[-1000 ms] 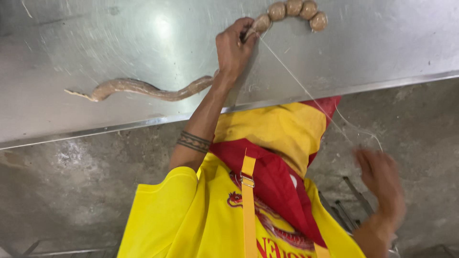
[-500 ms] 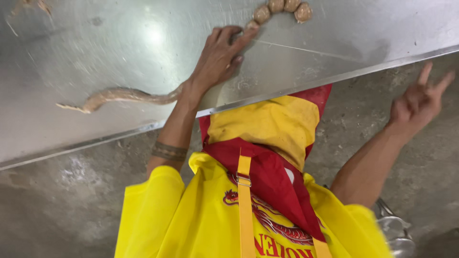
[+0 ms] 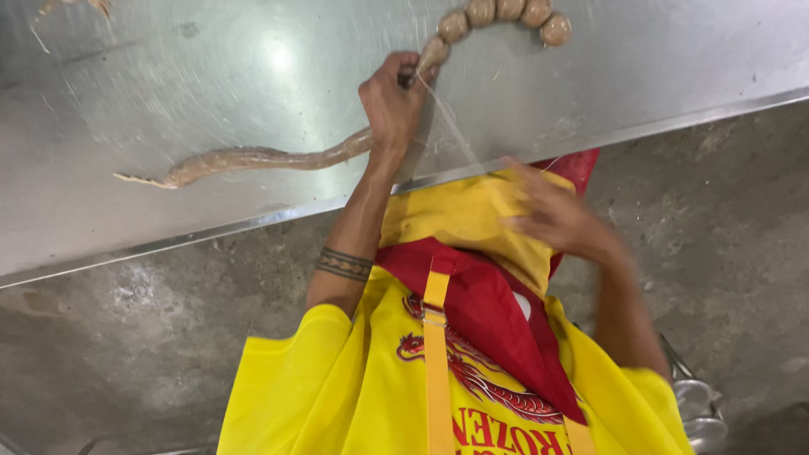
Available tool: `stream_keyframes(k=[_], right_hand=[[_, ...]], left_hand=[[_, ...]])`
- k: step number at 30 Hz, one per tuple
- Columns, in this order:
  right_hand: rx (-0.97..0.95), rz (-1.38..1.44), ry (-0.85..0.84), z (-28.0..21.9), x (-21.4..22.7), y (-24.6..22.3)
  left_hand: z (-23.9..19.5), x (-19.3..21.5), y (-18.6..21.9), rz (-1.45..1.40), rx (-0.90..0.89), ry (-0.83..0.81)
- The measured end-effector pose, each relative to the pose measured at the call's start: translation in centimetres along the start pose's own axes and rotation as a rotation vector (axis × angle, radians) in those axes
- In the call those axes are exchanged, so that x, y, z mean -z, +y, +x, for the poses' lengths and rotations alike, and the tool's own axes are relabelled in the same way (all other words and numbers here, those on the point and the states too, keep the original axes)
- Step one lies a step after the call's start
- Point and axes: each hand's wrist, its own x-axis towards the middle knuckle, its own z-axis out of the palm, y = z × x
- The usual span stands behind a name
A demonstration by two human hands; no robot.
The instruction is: The person sections a long length of filled sausage casing into individual links on a metal table, using a white string to tie knots between the sections and cutting the string with scissors.
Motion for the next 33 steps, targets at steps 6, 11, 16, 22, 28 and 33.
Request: stream_keyframes(k=[6,11,16,22,28,33], right_hand=[[-0.612,-0.008,0.13,-23.3,2.0,5.0],[-0.45,-0.162,-0.174,-27.4,-1.7,7.5],[-0.599,-0.087,0.226,-28.6,4.5,7.8],[-0.687,-0.085,0.416,-29.6,2.7,17.7],[-0.505,1.15,0.679,-28.1,0.0,25.2],[0.605,1.517,1.049,-22.4,10.1,26.7]], left_hand=[[0.4,0.7,1.7,-0.002,-0.275,0.0],[0.9,1.7,1.0,0.425,-0.748,-0.305],[1.6,2.1,0.8,0.31,-0.701,-0.376],[0.9,2.3,1.5,0.388,-0.871,-0.43],[2.4,1.6,2.2,0.264,-0.766,-0.52],[-1.0,-0.2,1.8,0.354,-0.614,-0.34]])
